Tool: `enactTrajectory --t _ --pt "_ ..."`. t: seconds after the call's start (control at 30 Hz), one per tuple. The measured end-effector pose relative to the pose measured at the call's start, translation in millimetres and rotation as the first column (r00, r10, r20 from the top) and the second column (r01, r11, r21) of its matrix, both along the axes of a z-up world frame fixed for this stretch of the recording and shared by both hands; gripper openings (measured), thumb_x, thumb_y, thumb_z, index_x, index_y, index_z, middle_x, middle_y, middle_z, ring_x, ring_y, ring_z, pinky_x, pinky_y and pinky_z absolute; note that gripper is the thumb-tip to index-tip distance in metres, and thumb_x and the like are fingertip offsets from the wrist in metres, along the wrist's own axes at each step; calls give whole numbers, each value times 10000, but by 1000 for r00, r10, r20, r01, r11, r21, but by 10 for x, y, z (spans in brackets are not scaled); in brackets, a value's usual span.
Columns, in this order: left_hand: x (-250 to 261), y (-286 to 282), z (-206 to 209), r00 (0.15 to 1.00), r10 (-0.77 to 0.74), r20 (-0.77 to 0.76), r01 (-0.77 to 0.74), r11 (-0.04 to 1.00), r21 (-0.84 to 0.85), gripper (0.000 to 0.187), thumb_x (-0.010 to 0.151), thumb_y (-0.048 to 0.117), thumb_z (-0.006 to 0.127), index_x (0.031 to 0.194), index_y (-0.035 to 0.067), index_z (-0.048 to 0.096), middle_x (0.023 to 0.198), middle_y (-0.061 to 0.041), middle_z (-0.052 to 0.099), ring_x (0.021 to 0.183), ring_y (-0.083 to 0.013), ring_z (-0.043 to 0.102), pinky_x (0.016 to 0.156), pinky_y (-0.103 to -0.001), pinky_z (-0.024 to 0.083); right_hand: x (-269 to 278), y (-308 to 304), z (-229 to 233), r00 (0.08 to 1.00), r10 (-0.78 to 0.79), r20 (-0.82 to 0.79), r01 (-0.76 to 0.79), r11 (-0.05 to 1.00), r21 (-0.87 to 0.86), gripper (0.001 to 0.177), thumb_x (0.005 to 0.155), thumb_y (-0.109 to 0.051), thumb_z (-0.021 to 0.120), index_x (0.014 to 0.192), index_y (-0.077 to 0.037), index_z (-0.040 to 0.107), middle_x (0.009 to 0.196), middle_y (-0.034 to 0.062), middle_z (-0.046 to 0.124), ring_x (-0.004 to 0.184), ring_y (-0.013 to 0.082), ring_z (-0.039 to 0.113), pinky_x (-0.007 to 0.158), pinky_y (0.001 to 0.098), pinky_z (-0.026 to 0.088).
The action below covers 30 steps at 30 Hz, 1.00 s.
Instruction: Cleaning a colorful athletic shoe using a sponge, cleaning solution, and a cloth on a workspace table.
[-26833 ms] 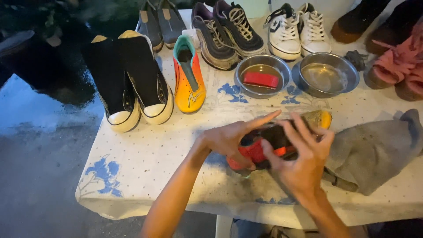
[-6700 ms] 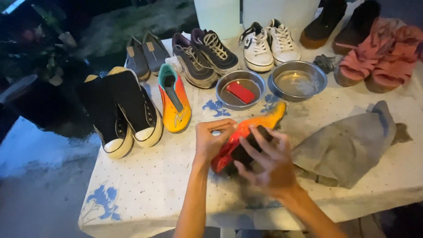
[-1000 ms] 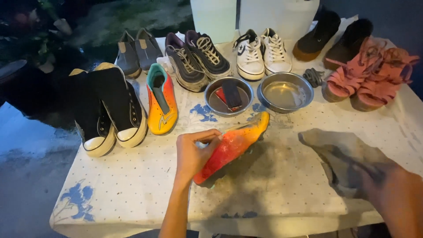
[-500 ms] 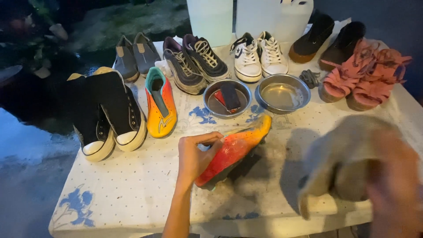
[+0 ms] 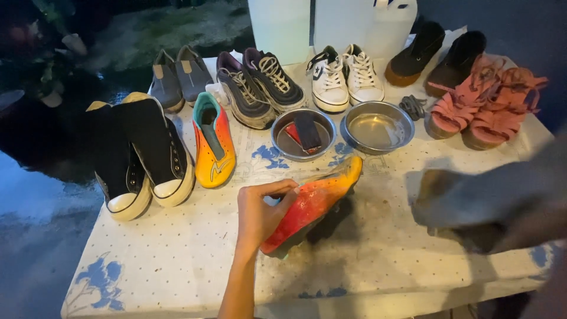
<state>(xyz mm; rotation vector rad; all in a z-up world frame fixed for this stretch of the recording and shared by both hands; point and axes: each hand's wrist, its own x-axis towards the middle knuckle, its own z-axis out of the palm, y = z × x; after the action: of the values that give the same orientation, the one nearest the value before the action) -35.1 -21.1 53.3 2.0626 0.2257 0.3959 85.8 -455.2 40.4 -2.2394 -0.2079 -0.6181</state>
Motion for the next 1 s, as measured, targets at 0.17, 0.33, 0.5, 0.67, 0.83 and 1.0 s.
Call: enactTrajectory --t 0.17,0.33,0.5,0.67,0.83,1.0 --pt "32 33 -110 1000 3 31 -1 999 -47 145 824 101 784 940 153 855 812 -56 825 894 -287 791 854 -393 577 -378 1257 -391 981 124 150 -124 992 -12 263 1039 -126 726 783 -99 674 862 32 665 859 249 673 806 350 539" --pt "76 34 -113 999 1 35 0 1000 -17 160 808 112 792 941 174 856 815 -20 827 858 -229 793 857 -367 580 -235 1734 -566 809 452 374 -334 879 -340 115 950 -147 657 888 -57 692 1254 82 716 1304 391 582 1091 497 467" --pt "81 74 -159 999 -23 27 24 1000 -17 189 816 81 783 914 221 865 808 10 827 861 -220 798 886 -359 570 -361 1801 -459 757 644 108 -596 749 -289 351 1007 -162 497 1246 77 591 1571 218 464 1494 443 339 1210 534 322" --pt "80 52 -169 994 -39 99 45 997 -66 198 790 44 768 921 164 855 796 -8 825 878 -198 788 883 -366 569 -535 1976 -481 828 501 253 -401 843 -358 297 1005 -136 555 1206 38 687 1350 218 654 1294 455 566 1070 501 499" --pt "53 -33 -91 999 -23 31 26 994 -104 130 823 138 800 940 135 855 934 -24 849 924 -134 796 790 -290 647 -717 2112 -486 784 534 315 -421 832 -363 322 995 -17 501 1265 125 604 1310 241 634 1262 438 560 1153 483 435" --pt "50 -53 -52 999 -10 -34 5 989 -148 135 831 122 794 950 129 857 960 -19 852 931 -116 779 807 -272 630 -817 2242 -516 800 492 343 -348 847 -402 349 1006 -44 471 1291 118 590 1300 234 638 1242 401 549 1114 471 478"
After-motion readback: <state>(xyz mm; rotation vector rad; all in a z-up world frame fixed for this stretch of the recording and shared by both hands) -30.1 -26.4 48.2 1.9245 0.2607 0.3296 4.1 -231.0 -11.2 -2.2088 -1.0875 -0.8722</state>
